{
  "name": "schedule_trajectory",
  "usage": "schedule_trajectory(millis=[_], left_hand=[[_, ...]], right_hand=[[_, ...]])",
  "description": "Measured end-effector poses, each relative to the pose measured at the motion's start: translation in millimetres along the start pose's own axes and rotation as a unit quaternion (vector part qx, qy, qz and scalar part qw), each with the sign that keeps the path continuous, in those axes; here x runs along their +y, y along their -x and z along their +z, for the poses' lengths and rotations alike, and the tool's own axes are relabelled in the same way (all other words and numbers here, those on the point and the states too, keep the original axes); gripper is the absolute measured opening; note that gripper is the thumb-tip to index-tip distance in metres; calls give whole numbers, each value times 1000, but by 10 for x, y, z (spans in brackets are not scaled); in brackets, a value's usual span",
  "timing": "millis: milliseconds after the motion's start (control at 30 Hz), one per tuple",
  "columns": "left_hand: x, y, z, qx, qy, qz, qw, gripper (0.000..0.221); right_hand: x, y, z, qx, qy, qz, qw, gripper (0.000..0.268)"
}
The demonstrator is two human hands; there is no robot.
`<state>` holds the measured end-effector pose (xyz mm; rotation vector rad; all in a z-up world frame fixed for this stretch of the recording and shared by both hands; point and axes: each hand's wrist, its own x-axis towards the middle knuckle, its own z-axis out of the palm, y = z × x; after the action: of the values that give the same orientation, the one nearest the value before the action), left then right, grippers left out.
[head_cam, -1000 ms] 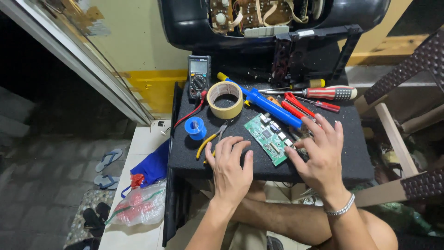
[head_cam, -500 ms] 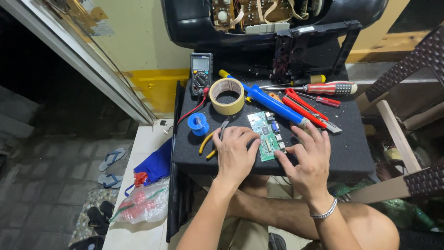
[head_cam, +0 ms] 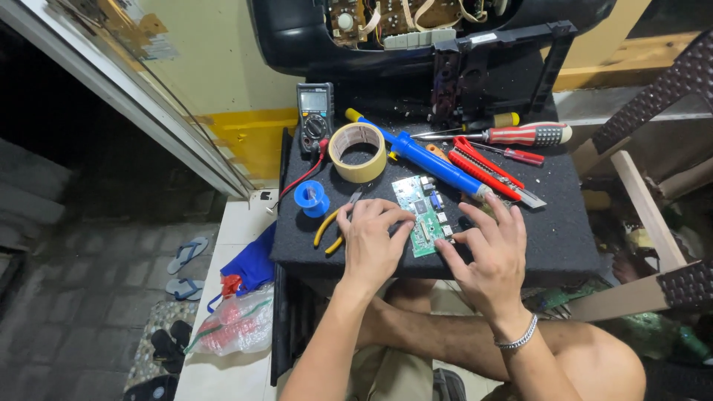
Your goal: Desoldering electronic components from a circuit board using a soldering iron and pliers.
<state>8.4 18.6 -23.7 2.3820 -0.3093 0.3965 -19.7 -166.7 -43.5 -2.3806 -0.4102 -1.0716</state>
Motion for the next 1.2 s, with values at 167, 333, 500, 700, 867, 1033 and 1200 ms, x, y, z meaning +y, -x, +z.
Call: schedule_trajectory(millis=[167, 333, 500, 700, 867, 1033, 1200], left_hand=[[5, -19, -22, -8, 12, -6, 1000, 6], [5, -2, -17, -12, 5, -11, 1000, 6], [8, 15, -9, 3, -4, 6, 1000, 6], [-12, 8, -12, 4, -23, 21, 1000, 5], [-164, 32, 23, 36, -70, 87, 993, 5], [121, 21, -74, 24, -52, 79, 995, 17], [-126, 67, 72, 76, -149, 83, 982, 18]], right_hand=[[6, 0, 0, 2, 4, -3, 1000, 29], [6, 4, 1, 3, 2, -4, 1000, 29], [25, 12, 5, 3, -1, -5, 1000, 29], [30, -7, -21, 6, -4, -14, 1000, 29], [504, 86, -426, 147, -44, 36, 987, 21], [1649, 407, -605, 451, -193, 355, 796, 11], [3246, 1301, 542, 357, -609, 612, 356, 13]])
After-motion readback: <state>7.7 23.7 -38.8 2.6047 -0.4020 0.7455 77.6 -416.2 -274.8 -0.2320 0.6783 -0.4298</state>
